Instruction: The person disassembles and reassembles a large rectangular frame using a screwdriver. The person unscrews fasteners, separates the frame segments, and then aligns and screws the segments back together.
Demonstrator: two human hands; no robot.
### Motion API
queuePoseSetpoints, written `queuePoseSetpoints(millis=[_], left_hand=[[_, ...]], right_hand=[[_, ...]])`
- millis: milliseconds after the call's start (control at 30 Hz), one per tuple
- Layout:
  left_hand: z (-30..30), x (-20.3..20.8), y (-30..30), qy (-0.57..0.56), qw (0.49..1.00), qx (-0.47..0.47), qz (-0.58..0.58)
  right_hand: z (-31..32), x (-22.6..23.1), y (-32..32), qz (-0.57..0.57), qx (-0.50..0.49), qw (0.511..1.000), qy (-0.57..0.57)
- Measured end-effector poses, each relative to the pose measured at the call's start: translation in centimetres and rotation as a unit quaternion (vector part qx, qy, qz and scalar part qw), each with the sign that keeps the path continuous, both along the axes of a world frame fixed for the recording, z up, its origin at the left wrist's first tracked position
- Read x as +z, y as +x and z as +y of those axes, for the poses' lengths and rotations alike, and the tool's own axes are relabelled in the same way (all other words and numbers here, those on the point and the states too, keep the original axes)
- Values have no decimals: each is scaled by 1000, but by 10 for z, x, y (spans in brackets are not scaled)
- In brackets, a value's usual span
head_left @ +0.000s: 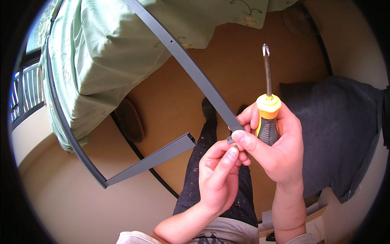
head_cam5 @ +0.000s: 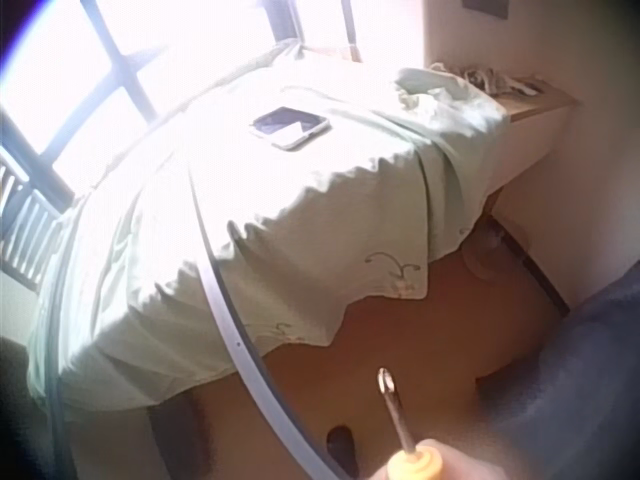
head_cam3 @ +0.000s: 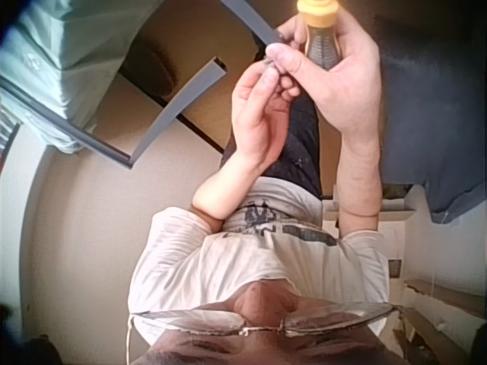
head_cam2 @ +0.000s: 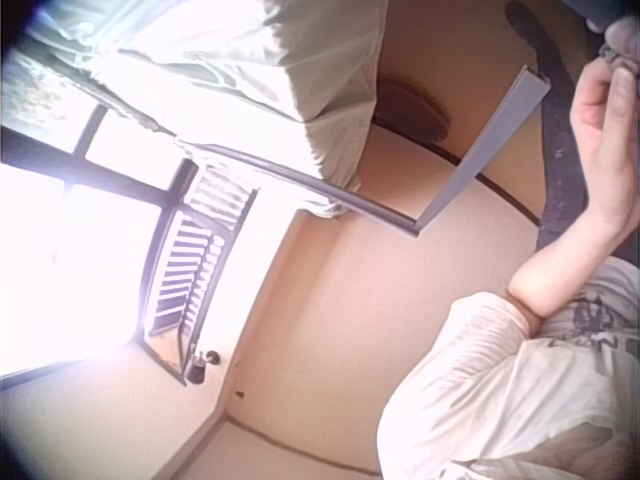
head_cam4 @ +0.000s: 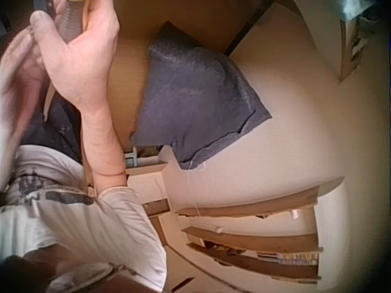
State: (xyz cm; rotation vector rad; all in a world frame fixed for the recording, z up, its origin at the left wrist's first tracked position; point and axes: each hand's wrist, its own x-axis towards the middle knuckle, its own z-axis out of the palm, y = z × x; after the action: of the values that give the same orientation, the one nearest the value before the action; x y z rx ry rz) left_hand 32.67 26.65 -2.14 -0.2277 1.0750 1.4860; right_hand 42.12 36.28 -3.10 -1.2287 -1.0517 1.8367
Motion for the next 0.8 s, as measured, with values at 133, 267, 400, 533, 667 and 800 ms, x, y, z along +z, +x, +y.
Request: queuePoseSetpoints(millis=[133, 267, 400, 533, 667, 800], left_hand=[[-16, 17, -8, -15, 988, -150, 16], [-2, 55, -81, 65, 899, -328, 284], [75, 69, -198, 41, 566, -320, 759], [141, 65, -303, -26, 399, -234, 886], [179, 55, -347, -32, 361, -239, 901], [186, 43, -364, -28, 347, -266, 899]], right_hand=[[0, 10, -4, -20, 7, 1000, 2], [3, 15, -3, -11, -4, 1000, -17], [2, 17, -4, -19, -13, 999, -48], [3, 25, -8, -16, -11, 999, -34], [-1, 22, -12, -8, -6, 999, -48], [-6, 21, -17, -17, -12, 998, -59]])
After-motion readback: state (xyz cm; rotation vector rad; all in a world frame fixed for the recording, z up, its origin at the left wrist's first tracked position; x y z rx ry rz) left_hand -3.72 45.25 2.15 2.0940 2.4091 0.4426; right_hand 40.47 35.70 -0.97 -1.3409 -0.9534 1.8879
